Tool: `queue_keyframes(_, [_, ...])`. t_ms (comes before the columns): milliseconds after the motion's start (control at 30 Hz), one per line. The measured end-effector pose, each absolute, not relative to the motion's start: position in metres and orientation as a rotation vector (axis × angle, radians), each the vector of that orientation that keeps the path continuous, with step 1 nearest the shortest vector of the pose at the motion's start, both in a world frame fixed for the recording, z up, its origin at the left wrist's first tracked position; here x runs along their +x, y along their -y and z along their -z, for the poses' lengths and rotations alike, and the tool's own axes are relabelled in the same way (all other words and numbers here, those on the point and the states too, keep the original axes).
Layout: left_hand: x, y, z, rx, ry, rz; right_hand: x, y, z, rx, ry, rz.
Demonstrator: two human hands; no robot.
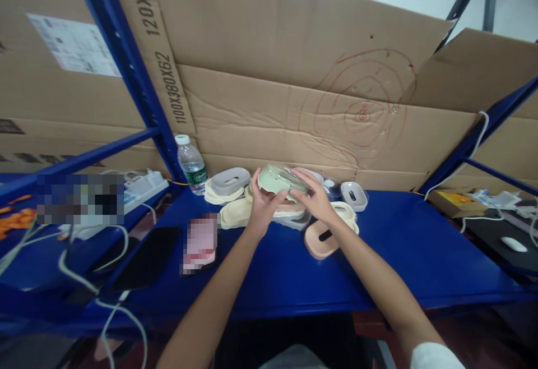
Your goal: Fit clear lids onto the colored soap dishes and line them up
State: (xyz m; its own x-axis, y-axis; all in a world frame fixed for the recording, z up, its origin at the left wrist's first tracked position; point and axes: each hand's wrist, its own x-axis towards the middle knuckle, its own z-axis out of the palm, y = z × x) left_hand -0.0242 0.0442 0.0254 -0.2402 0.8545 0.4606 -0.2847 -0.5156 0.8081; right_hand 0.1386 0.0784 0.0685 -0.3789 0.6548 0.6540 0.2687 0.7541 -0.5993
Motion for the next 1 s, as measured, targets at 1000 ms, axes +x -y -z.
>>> queue_keyframes(1000, [-0.045,-0.054,-0.026,1.013,-0.884,-2.023,0.163,-0.133,-0.084,-0.767,2.157,-0.506])
